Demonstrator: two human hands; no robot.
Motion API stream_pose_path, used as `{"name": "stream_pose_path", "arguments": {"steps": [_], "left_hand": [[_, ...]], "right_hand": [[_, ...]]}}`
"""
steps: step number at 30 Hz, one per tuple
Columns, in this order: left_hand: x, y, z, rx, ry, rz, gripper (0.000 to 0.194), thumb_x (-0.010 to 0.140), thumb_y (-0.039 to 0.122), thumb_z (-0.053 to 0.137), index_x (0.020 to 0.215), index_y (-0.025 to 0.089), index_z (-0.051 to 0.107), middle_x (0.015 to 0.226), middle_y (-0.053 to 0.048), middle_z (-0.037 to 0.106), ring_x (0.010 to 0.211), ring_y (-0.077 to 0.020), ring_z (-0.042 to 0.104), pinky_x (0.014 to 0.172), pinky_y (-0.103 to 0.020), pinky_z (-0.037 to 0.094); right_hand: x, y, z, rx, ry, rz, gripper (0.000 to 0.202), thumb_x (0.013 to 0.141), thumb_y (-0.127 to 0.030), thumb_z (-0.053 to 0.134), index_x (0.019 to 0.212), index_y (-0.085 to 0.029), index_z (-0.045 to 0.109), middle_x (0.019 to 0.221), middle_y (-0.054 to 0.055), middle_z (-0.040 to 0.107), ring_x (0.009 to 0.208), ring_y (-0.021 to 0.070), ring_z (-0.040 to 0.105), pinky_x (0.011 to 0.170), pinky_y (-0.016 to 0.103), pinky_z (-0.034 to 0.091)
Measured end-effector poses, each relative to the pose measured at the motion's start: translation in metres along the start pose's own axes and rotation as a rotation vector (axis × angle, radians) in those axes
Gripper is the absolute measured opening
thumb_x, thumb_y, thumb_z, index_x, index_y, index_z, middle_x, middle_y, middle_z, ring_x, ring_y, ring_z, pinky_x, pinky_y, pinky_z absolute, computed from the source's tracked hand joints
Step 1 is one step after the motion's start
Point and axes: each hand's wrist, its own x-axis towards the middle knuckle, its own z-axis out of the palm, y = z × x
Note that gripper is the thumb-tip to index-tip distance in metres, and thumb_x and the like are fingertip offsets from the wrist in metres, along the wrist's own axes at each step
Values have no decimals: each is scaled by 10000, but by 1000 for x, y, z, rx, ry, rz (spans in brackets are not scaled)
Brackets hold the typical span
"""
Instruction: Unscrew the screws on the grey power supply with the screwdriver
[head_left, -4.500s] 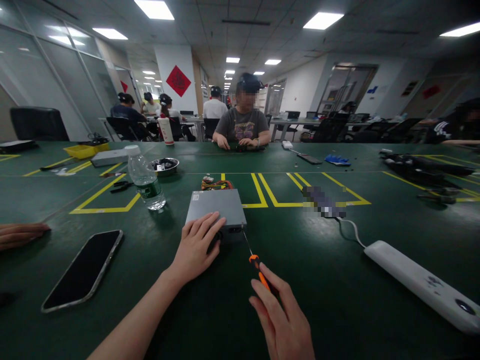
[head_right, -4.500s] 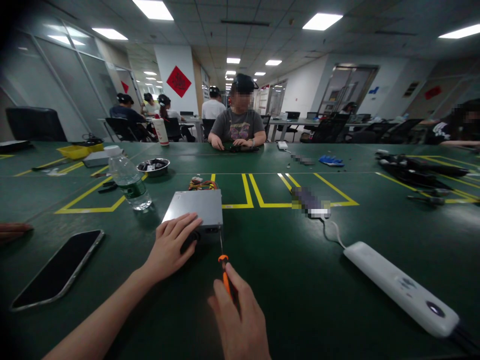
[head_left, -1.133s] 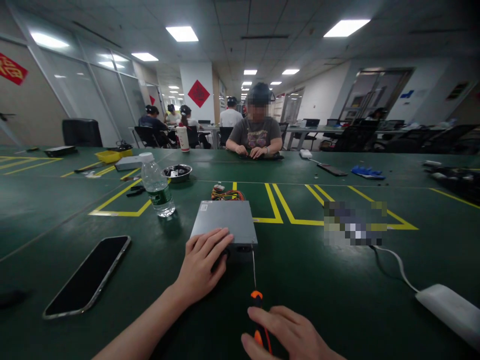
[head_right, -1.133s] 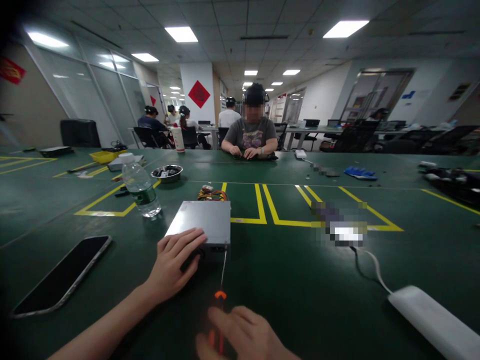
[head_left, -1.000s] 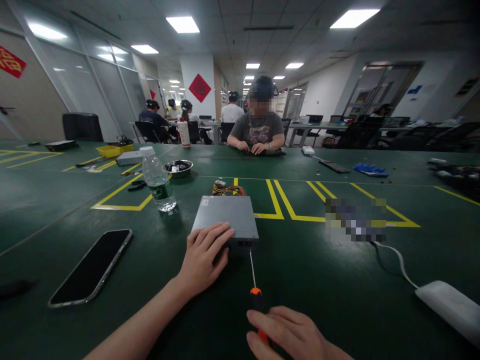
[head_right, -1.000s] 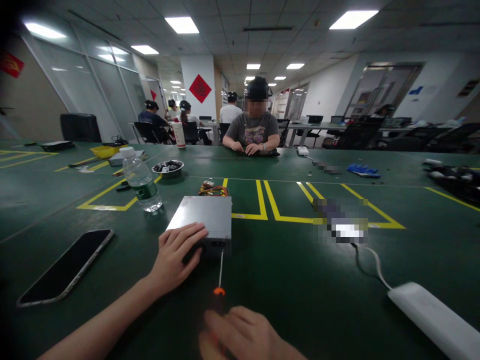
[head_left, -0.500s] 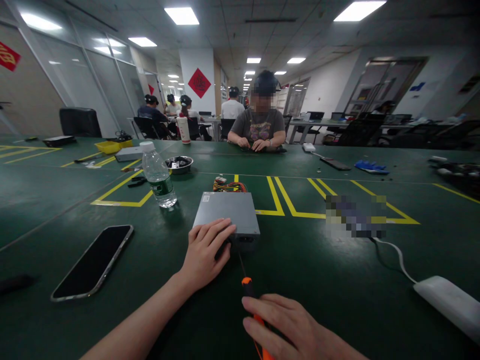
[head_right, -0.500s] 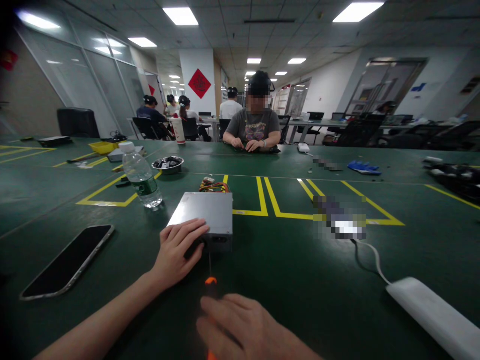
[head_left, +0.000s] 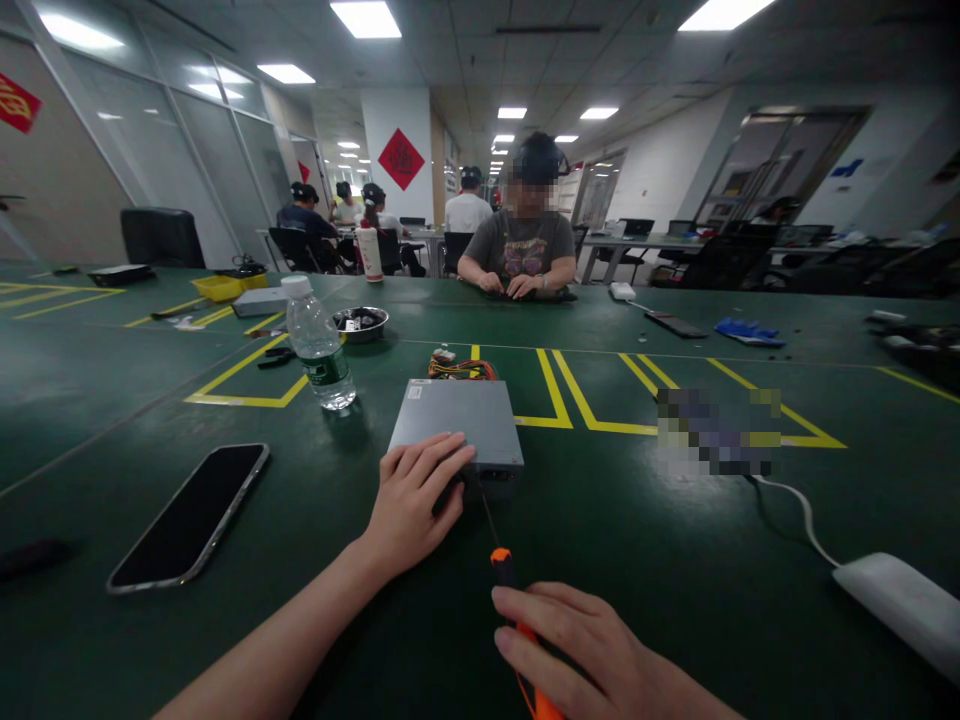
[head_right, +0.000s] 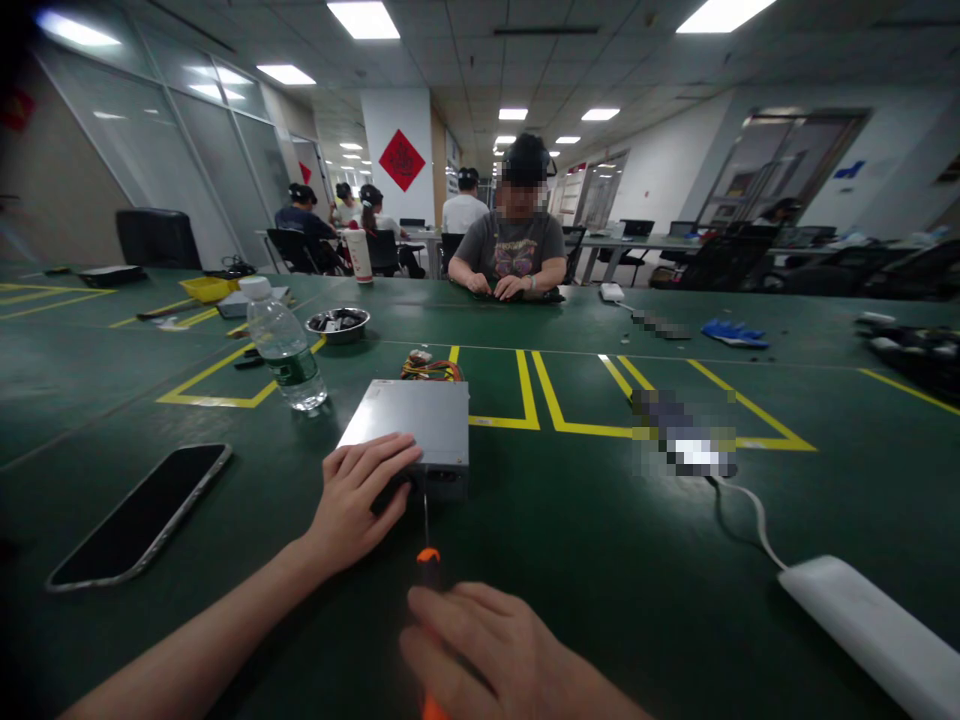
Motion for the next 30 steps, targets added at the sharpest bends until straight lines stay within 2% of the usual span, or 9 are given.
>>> {"name": "stream_pose_path", "arguments": {"steps": [3,6,10,14,16,20,24,27,30], "left_hand": [[0,0,0,6,-8,3,391,846,223,480,1233,279,483,1276,-17,546,1161,-200,483,910,-377,285],[0,0,-1,14,-16,3,397,846,222,478,1238,280,477,1279,-19,543,1162,-203,481,909,-378,287],[1,1,-1,20,-12,8,392,846,217,476,1233,275,479,1271,-20,550,1156,-203,486,910,-378,286],[2,4,0,12,9,-18,364,836,218,494,1197,270,507,1243,-17,570,1135,-201,502,905,-378,286],[3,6,0,8,30,-46,337,831,224,507,1164,269,526,1214,-17,588,1116,-203,513,896,-384,286],[7,11,2,13,61,-85,270,825,227,523,1090,264,552,1162,-16,616,1095,-209,522,877,-391,289],[10,13,4,18,79,-102,210,826,224,523,1029,263,565,1115,-13,636,1066,-211,535,858,-396,287],[11,14,6,18,100,-110,178,826,228,530,996,259,572,1098,-13,641,1050,-211,541,850,-400,285],[10,13,7,14,115,-106,183,827,232,534,1004,260,571,1099,-17,640,1046,-212,543,844,-401,284]], "right_hand": [[0,0,2,5,26,-2,288,953,-245,332,1153,-121,497,1128,147,619,978,184,622,814,301,518],[0,0,1,2,-4,2,288,943,-240,361,1173,-113,479,1146,154,606,1004,192,610,840,314,506],[0,3,-4,-2,41,-8,320,951,-291,369,1169,-83,477,1136,163,606,1032,195,595,870,309,491],[5,4,-5,-20,56,9,388,979,-350,282,1168,-69,472,1119,171,607,1025,196,593,875,326,485],[10,1,-3,-41,145,-52,377,986,-329,263,1085,-72,521,1025,174,640,921,182,633,799,293,514],[20,-9,3,-147,189,-22,260,965,-332,373,961,-189,590,951,130,665,740,152,653,712,297,525],[24,-15,7,-102,240,-8,252,948,-307,443,807,-148,578,867,112,675,662,110,638,706,244,509],[23,-15,10,-59,238,-9,291,957,-325,416,794,-126,551,900,140,672,740,128,649,730,243,509],[22,-15,13,-46,173,-8,272,980,-248,321,908,-120,549,973,150,660,872,143,639,749,236,506]]}}
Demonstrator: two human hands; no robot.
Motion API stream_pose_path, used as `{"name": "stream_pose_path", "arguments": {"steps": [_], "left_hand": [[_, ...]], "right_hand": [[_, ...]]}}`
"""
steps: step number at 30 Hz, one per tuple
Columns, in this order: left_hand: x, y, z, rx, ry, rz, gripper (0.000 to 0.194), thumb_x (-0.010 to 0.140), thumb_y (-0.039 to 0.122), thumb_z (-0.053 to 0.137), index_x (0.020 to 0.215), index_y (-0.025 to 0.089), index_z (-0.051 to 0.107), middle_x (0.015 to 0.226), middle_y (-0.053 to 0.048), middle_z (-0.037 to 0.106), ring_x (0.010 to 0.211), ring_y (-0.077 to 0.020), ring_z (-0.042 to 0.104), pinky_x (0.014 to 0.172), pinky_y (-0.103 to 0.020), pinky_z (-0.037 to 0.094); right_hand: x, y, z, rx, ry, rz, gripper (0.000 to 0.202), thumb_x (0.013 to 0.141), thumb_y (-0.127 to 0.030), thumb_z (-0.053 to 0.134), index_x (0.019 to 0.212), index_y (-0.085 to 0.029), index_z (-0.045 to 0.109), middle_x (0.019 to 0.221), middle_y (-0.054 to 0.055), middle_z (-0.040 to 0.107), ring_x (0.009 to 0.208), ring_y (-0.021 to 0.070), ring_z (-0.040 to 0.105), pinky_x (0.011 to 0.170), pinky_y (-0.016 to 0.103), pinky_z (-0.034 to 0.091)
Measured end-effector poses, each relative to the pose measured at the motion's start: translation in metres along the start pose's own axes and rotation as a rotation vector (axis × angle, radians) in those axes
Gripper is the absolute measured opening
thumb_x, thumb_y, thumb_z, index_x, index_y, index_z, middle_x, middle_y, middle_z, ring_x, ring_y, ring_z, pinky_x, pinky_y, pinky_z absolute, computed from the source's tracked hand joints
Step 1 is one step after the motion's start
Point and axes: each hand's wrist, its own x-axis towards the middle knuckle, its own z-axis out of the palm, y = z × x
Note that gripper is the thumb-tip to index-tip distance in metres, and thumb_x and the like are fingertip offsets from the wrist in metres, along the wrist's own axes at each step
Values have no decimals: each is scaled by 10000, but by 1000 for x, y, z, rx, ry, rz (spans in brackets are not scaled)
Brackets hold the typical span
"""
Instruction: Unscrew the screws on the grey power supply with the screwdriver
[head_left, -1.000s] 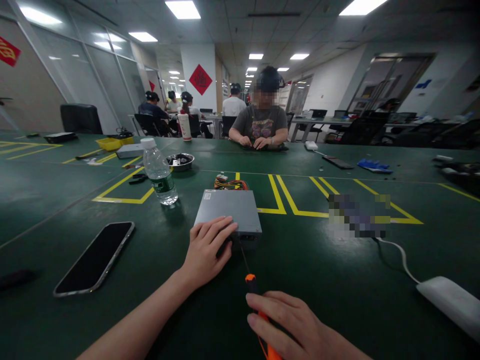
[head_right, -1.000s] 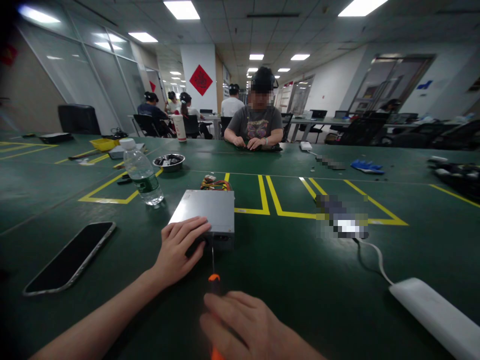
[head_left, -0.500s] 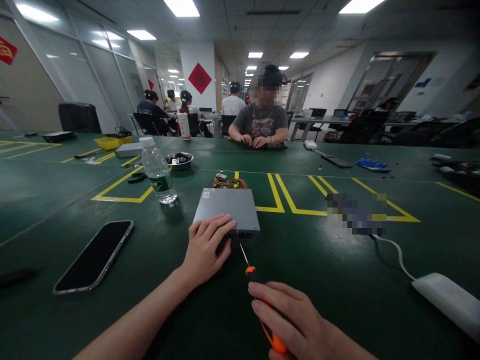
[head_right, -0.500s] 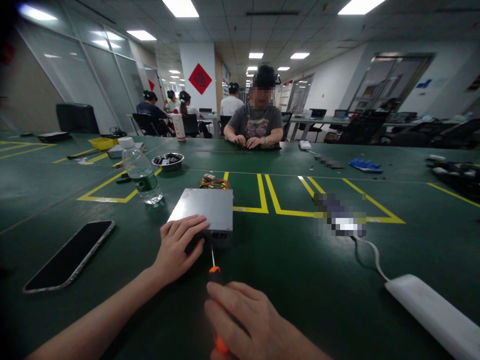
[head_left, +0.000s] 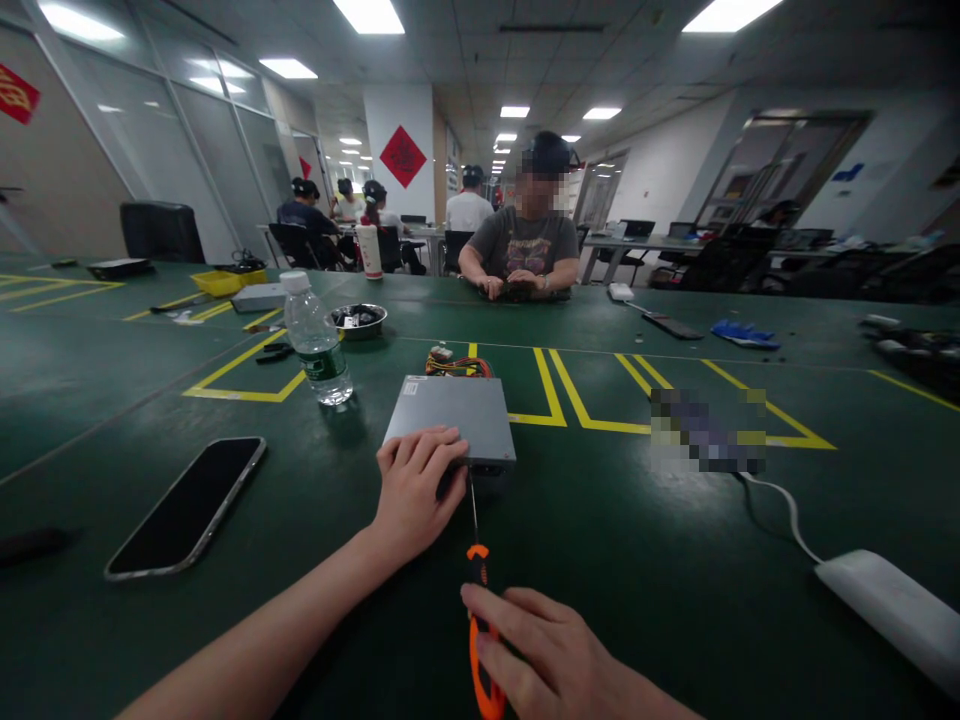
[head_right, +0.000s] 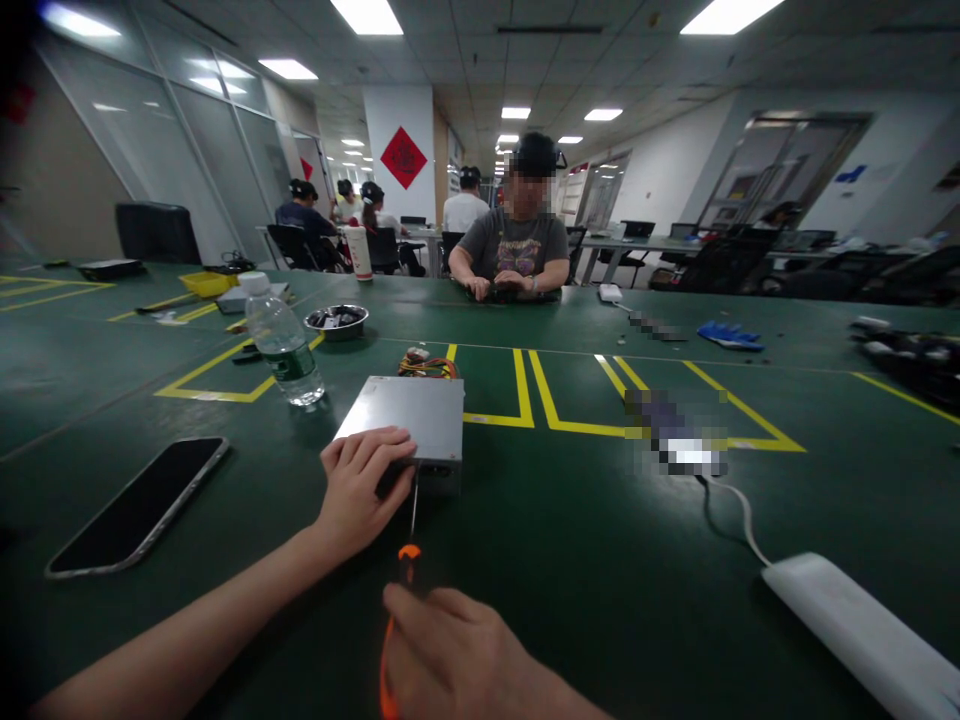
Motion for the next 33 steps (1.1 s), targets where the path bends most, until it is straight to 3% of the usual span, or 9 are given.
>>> {"name": "stream_pose_path", "arguments": {"steps": [3,6,11,16,19,22,26,30,33], "left_hand": [[-1,-1,0,1,-2,10,188,832,235,531,1016,259,566,1100,-22,639,1048,-214,542,842,-402,281],[-1,-2,1,1,-7,23,195,839,236,524,1029,257,559,1106,-21,638,1056,-210,537,846,-399,281],[-1,-4,1,8,-10,35,200,838,239,523,1033,259,560,1107,-24,640,1058,-213,533,846,-401,280],[-1,-4,2,2,-7,29,209,828,237,540,1034,261,562,1109,-21,640,1055,-214,534,843,-403,281],[0,-3,2,-2,-1,36,206,826,229,541,1029,256,561,1099,-18,644,1049,-211,537,838,-399,285],[0,-4,1,-6,-4,30,202,831,234,535,1029,261,563,1107,-19,640,1053,-212,536,842,-400,286],[-1,-4,2,-5,-16,20,208,826,239,544,1031,263,571,1115,-14,636,1054,-212,536,847,-399,284],[-1,-4,2,-3,-7,24,210,830,241,539,1037,261,571,1110,-18,639,1048,-210,538,843,-396,281],[-1,-4,2,-5,-3,26,213,826,234,542,1034,263,575,1107,-18,641,1049,-210,539,847,-395,283]], "right_hand": [[0,-2,2,-18,-52,-7,259,975,-218,304,1034,-151,547,994,129,655,814,136,640,716,244,515],[0,-1,3,-17,-39,-12,218,957,-164,350,1013,-146,560,963,112,665,699,114,633,695,232,514],[-3,3,2,91,-6,15,304,985,-156,229,943,-123,529,987,137,660,824,110,639,805,226,492],[0,0,7,18,-52,27,215,960,-192,344,1045,-159,538,1003,103,662,786,138,653,691,232,535],[5,-2,8,33,-12,53,203,936,-156,393,1071,-144,544,920,81,681,693,112,650,685,198,531],[7,-1,6,133,38,99,200,922,-70,365,1019,-98,538,834,83,691,669,87,646,730,166,513],[5,0,2,116,39,44,221,942,-90,320,959,-117,539,903,116,687,733,121,662,697,209,533],[6,-1,5,28,-11,29,239,969,-188,325,1045,-156,549,946,93,681,705,126,662,634,217,546],[4,0,9,53,32,69,234,953,-125,334,1082,-117,529,878,73,689,641,93,647,654,169,533]]}}
